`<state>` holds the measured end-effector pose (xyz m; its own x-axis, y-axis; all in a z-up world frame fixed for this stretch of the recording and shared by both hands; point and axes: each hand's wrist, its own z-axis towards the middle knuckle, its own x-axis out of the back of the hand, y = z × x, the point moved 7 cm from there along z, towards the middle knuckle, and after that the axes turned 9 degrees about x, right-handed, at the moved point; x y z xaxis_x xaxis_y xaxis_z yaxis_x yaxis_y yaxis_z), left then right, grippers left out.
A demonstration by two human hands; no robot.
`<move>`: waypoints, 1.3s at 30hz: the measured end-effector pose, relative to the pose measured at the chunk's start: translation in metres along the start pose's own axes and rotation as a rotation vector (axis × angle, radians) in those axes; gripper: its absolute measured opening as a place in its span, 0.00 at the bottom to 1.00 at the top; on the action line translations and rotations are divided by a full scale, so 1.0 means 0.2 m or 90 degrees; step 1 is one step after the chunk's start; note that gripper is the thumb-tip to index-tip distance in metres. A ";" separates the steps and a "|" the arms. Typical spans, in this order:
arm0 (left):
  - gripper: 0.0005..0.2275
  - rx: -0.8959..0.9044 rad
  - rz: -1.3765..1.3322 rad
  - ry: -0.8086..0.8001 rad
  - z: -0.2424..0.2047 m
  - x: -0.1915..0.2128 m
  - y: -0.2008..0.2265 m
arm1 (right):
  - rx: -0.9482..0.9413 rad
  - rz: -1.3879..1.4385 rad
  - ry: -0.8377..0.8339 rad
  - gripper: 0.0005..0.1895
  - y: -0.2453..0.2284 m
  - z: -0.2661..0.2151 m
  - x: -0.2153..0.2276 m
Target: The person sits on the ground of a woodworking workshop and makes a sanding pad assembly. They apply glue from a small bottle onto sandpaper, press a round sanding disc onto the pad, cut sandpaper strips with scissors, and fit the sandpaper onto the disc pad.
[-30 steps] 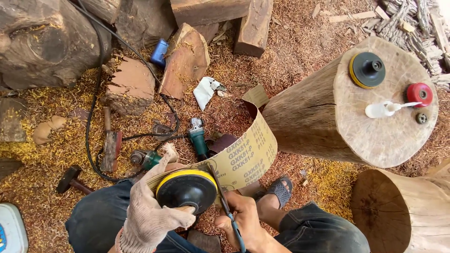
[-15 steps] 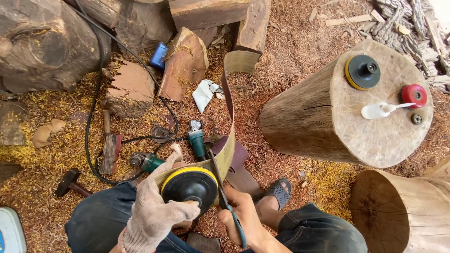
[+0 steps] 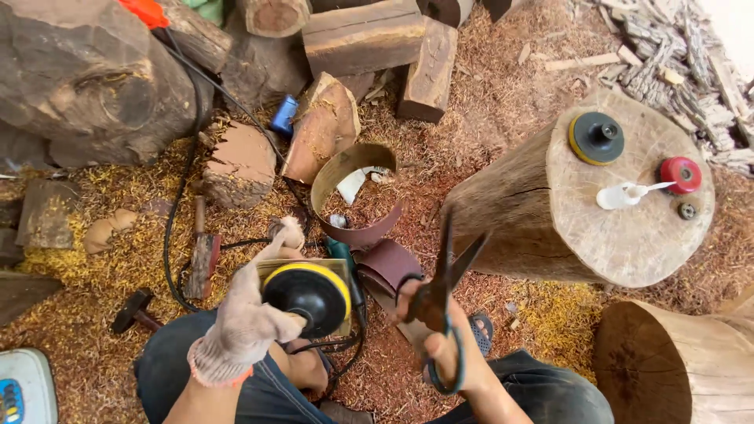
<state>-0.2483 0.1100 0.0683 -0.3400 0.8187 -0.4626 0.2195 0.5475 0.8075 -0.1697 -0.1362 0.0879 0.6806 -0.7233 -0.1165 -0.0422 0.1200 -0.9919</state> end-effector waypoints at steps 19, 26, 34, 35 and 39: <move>0.44 0.145 -0.249 -0.396 0.39 -0.35 -0.51 | 0.192 0.098 0.256 0.28 -0.25 0.15 0.37; 0.42 0.148 -0.115 -0.402 0.28 -0.74 0.03 | 0.117 0.006 0.250 0.26 -0.24 0.10 0.43; 0.27 0.181 -0.001 -0.175 0.34 -0.62 -0.08 | 0.131 -0.493 0.153 0.45 -0.36 0.07 0.53; 0.27 0.176 -0.003 -0.172 0.34 -0.61 -0.06 | 0.134 -0.494 0.148 0.45 -0.35 0.06 0.54; 0.29 0.155 0.025 -0.128 0.32 -0.58 0.02 | 0.087 -0.524 0.192 0.50 -0.29 0.02 0.55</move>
